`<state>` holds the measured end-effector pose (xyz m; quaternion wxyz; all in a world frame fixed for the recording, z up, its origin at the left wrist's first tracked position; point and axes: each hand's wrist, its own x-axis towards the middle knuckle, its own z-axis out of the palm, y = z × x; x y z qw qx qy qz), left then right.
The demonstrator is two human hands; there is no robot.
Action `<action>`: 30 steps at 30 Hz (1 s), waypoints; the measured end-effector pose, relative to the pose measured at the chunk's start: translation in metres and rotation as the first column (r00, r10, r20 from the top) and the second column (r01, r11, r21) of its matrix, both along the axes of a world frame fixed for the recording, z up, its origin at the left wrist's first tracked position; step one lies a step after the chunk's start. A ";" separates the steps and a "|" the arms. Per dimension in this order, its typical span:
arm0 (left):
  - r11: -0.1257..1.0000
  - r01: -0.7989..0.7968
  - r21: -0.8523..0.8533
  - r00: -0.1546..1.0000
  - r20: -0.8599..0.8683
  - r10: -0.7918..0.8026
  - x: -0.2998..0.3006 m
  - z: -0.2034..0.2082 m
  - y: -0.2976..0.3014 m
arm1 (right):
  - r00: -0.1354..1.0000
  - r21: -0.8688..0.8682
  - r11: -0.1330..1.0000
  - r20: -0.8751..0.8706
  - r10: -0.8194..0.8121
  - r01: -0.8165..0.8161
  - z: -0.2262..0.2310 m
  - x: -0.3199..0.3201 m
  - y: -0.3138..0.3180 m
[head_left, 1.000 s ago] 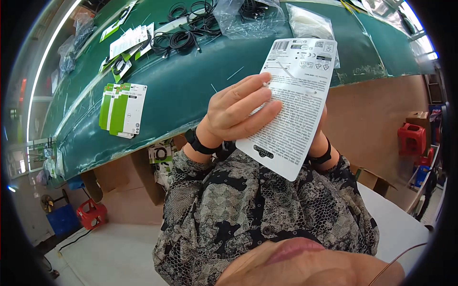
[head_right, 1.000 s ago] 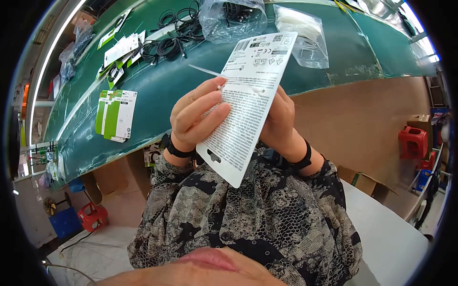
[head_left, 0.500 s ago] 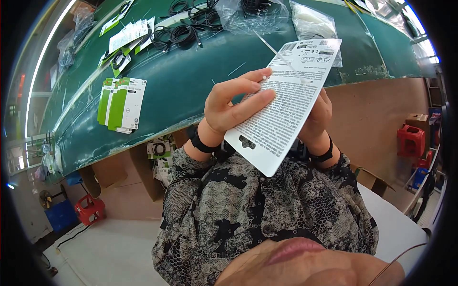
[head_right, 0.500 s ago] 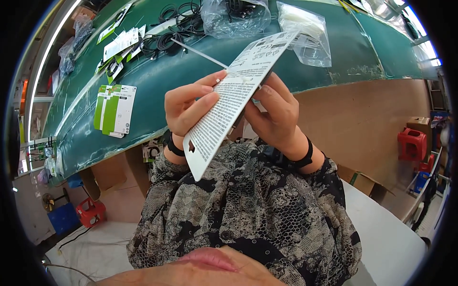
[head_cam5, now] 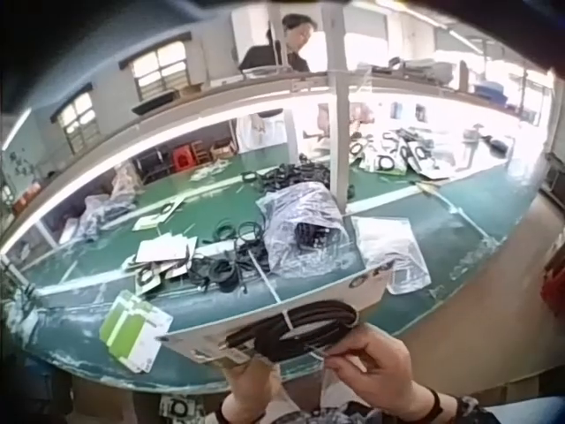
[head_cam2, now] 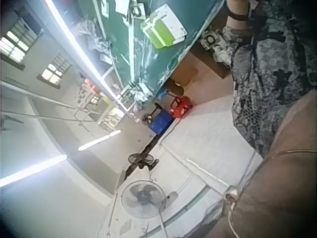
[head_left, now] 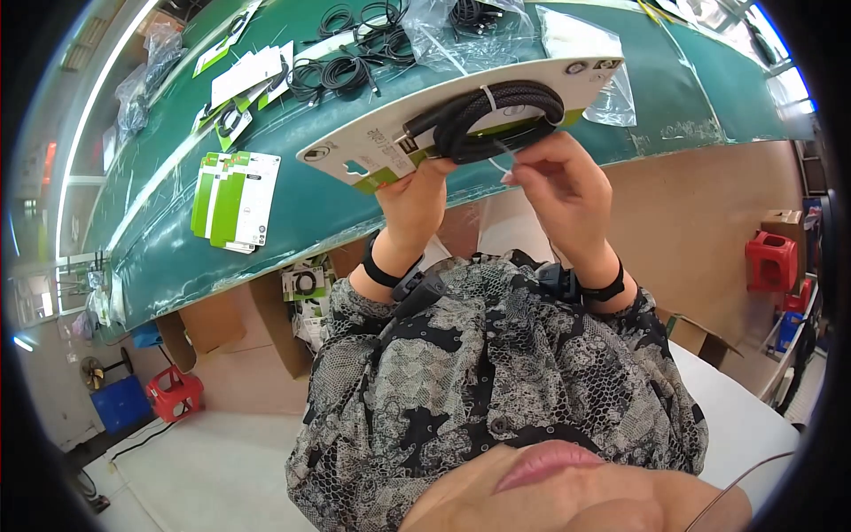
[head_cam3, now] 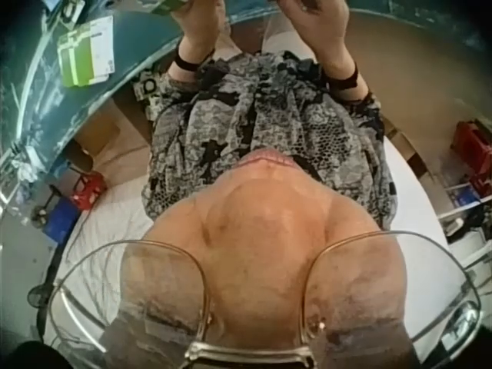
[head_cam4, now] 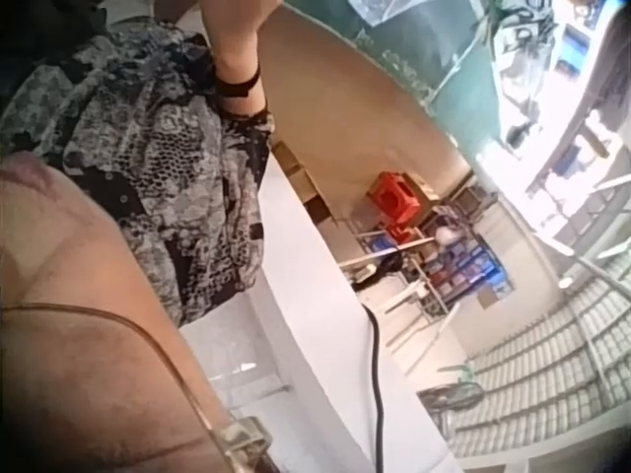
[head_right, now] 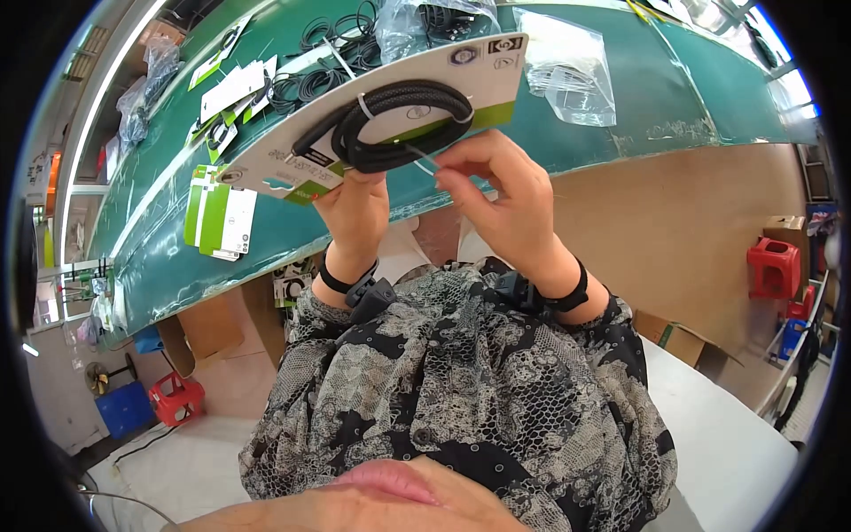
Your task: The person picks up a USB cable and a cardboard backing, then threads a plastic tie through the backing and around the cable to secure them together. After pulling the tie tight, the person sets the assembly aside and repeats the process with another cable and backing.
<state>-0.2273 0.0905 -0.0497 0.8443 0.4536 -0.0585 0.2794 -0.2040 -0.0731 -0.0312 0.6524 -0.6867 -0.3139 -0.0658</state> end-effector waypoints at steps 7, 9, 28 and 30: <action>0.789 -0.179 0.588 0.841 0.507 -0.188 0.018 0.027 0.010 | 0.974 0.381 0.921 -0.167 0.152 -0.078 -0.009 0.008 0.010; 0.759 -0.252 0.601 0.803 0.568 -0.183 0.018 0.035 0.008 | 0.923 0.485 0.857 -0.224 0.313 -0.173 -0.006 0.008 0.005; 0.713 -0.292 0.637 0.774 0.596 -0.215 0.006 0.042 -0.001 | 0.885 0.492 0.841 -0.258 0.387 -0.224 0.002 0.002 -0.004; 0.714 -0.289 0.638 0.783 0.586 -0.207 0.005 0.041 -0.001 | 0.884 0.460 0.847 -0.234 0.404 -0.266 0.000 0.005 -0.006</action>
